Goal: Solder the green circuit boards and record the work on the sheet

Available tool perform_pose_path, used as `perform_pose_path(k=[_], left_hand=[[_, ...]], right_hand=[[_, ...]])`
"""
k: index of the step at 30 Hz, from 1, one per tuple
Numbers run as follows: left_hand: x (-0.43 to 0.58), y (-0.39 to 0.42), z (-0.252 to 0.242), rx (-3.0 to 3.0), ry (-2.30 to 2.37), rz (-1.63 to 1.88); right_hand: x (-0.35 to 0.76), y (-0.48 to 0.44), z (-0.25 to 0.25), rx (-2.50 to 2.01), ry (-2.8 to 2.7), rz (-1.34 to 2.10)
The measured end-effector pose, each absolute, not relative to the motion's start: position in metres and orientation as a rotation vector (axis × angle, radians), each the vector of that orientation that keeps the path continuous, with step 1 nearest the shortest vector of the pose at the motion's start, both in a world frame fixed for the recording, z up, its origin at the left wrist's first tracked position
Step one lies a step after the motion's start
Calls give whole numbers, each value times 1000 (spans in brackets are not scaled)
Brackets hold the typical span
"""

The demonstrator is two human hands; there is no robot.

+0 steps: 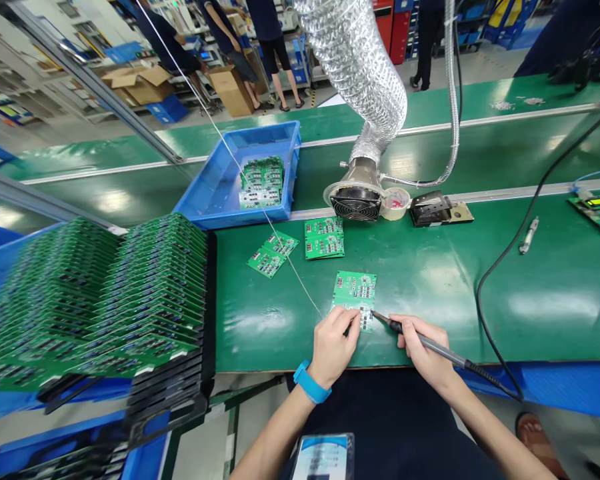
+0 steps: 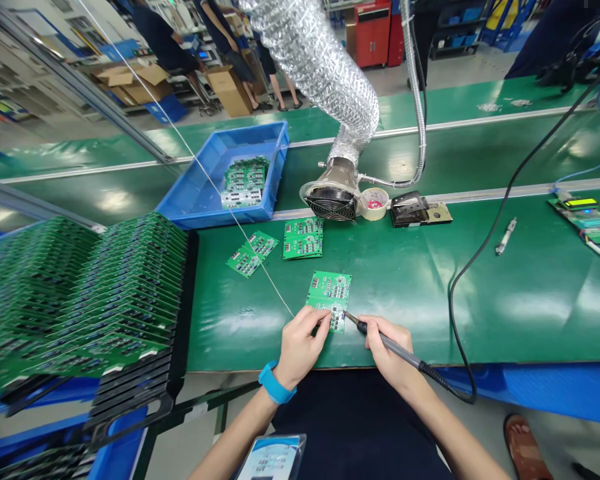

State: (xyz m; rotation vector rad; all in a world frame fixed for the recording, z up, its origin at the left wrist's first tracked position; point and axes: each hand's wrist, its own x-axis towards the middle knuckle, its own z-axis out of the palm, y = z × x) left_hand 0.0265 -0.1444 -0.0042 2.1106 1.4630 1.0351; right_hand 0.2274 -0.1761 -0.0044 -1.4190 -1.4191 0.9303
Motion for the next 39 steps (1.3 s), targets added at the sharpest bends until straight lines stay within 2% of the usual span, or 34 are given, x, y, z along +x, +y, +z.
perform_pose_path(k=[12,25,39], left_hand=[[24,-147,-3,2011,1482,1191],[24,-145,-4,1992,1468,1214],[24,-144,-3,1977,1470,1215]], right_hand=[[229,-177,-4,-1414,-1387,904],[235,-186,-1,-1443,-1412,560],[235,-184,-4,-1483,-1330,554]])
